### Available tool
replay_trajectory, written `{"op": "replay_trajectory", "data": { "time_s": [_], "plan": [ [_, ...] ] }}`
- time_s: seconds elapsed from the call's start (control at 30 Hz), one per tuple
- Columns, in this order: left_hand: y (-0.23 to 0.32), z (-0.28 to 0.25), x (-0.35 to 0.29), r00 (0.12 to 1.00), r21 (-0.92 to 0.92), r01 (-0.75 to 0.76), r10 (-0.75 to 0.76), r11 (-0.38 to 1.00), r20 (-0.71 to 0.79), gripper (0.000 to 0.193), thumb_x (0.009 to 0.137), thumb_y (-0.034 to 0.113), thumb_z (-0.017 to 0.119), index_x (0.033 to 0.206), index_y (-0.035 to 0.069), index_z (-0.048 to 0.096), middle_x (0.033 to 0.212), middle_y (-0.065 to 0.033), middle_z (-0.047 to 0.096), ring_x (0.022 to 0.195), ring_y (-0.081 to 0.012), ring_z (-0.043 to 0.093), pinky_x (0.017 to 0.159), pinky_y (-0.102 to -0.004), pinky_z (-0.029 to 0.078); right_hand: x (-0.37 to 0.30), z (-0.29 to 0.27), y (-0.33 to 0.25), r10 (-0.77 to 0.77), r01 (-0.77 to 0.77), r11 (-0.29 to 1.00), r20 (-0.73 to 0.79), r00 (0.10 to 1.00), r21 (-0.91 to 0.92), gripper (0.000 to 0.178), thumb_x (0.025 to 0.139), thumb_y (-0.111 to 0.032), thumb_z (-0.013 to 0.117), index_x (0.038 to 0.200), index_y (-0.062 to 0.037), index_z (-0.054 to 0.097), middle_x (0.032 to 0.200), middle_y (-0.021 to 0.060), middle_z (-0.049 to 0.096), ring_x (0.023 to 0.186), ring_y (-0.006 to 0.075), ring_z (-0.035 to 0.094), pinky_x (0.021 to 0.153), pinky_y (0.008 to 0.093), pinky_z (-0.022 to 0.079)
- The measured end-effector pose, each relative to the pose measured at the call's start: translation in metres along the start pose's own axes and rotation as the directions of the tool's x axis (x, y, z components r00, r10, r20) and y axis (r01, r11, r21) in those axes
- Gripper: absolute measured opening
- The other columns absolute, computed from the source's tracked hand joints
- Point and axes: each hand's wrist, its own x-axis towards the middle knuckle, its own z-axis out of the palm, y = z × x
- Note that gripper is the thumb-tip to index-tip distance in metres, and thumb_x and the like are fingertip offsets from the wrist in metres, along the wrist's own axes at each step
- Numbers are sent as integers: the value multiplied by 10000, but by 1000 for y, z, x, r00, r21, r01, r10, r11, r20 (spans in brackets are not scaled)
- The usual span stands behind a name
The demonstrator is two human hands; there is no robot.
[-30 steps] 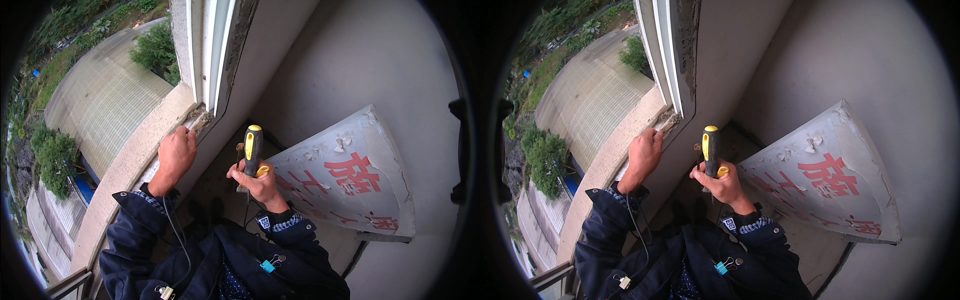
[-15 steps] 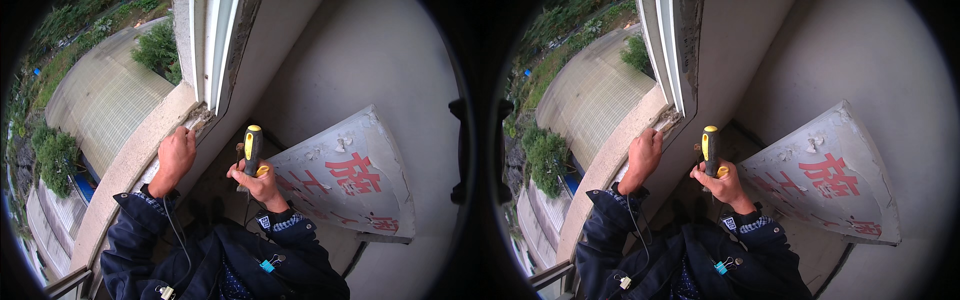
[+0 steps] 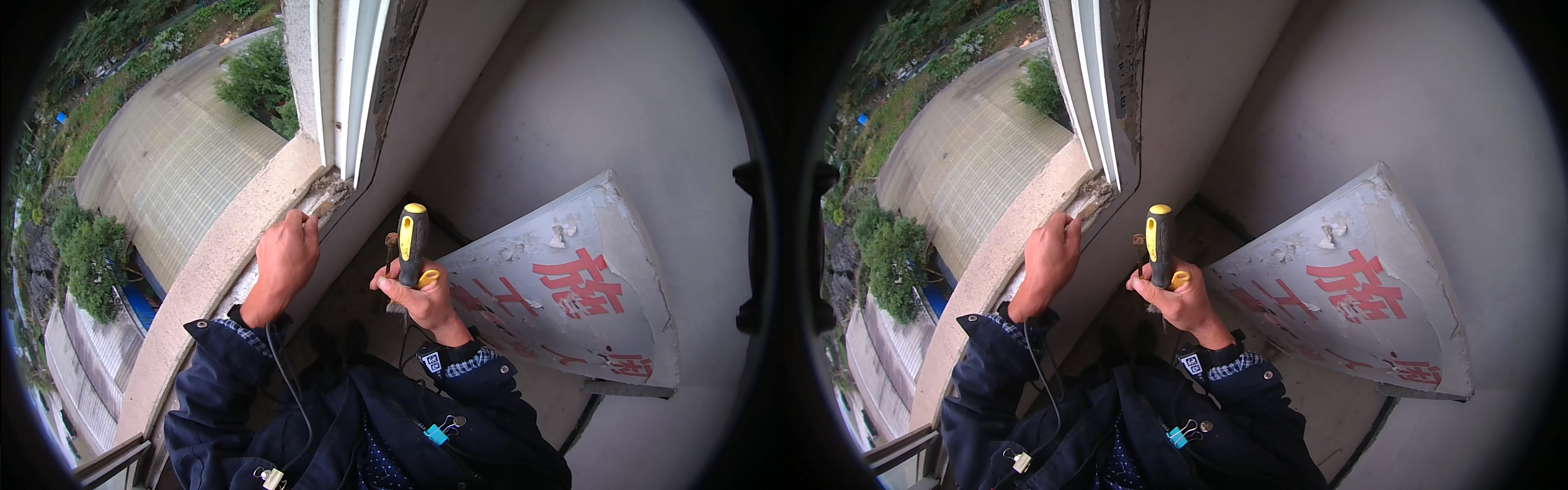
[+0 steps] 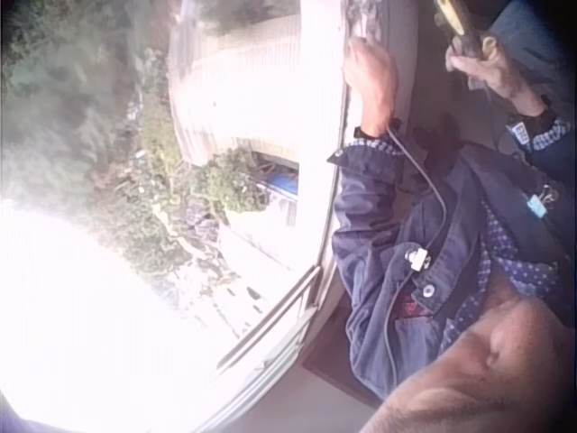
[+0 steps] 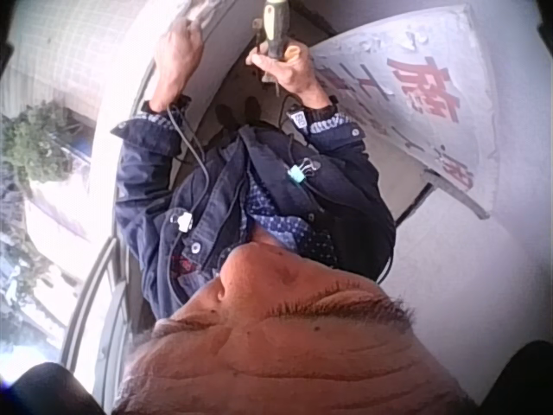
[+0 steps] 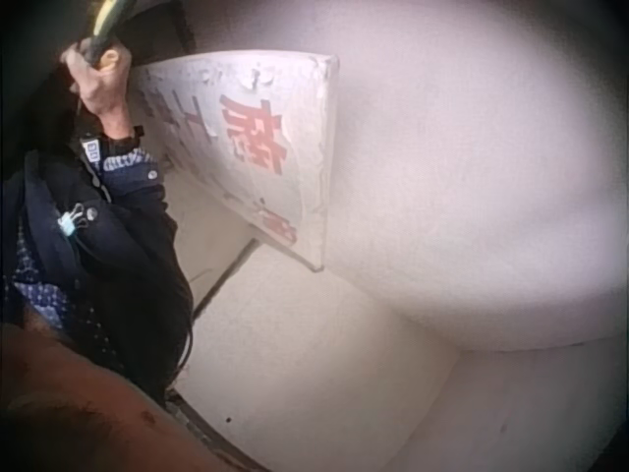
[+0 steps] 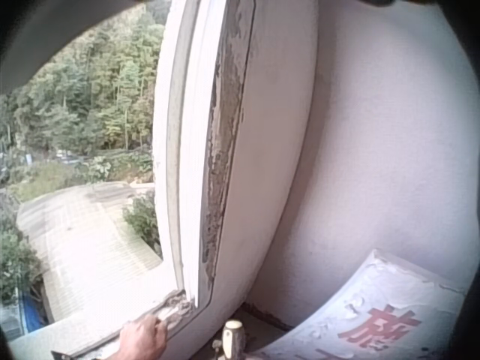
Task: The person scrapes and brushes the window frame and sill to remove debris and residue. They use a small scraper and a brush, alternating between scraping and brushing along the frame edges and corners.
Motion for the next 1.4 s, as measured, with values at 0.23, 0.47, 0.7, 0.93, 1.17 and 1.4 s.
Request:
{"op": "replay_trajectory", "data": {
  "time_s": [0.23,0.47,0.7,0.93,1.17,1.4],
  "plan": [
    [-1,-6,-10,997,6,-64,64,998,-37,272,1005,285,588,914,30,621,792,-234,685,746,-466,656,684,-549,511,4,5,3,16,-16,1000,9,1000,-17,100,919,-93,730,934,-9,679,881,72,743,834,115,690,771,256,539],
    [-2,-8,-22,993,14,-108,108,994,-46,218,991,242,623,945,29,645,712,-224,656,700,-439,655,638,-505,506,4,5,6,13,-13,1000,11,1000,22,100,917,-80,731,932,-12,659,867,81,738,836,127,703,773,268,548],
    [-7,-25,-36,957,70,-266,254,961,141,188,973,221,637,960,35,656,824,-208,682,717,-425,662,652,-497,528,4,2,5,71,-66,995,-66,995,76,91,897,-56,728,882,-19,647,823,74,708,789,173,716,744,306,567],
    [-18,-54,-38,931,162,-351,362,922,-44,167,967,226,651,955,65,611,809,-168,659,644,-396,652,548,-483,509,6,-3,4,57,-56,998,-78,995,17,97,901,-64,728,901,-25,640,824,66,701,786,164,715,721,295,562],
    [-24,-57,-42,970,155,-237,243,959,-19,193,967,232,638,916,47,619,800,-193,674,680,-423,653,612,-506,517,9,-2,6,79,-78,997,-59,995,25,109,896,-64,737,893,-30,633,830,60,696,790,161,709,720,295,557],
    [-23,-48,-35,980,224,-199,194,954,43,246,983,271,610,898,40,608,802,-205,680,690,-425,660,625,-514,513,9,-3,8,77,-77,997,-35,996,19,123,895,-70,744,893,-27,629,816,61,695,791,163,704,724,299,555]
  ]
}}
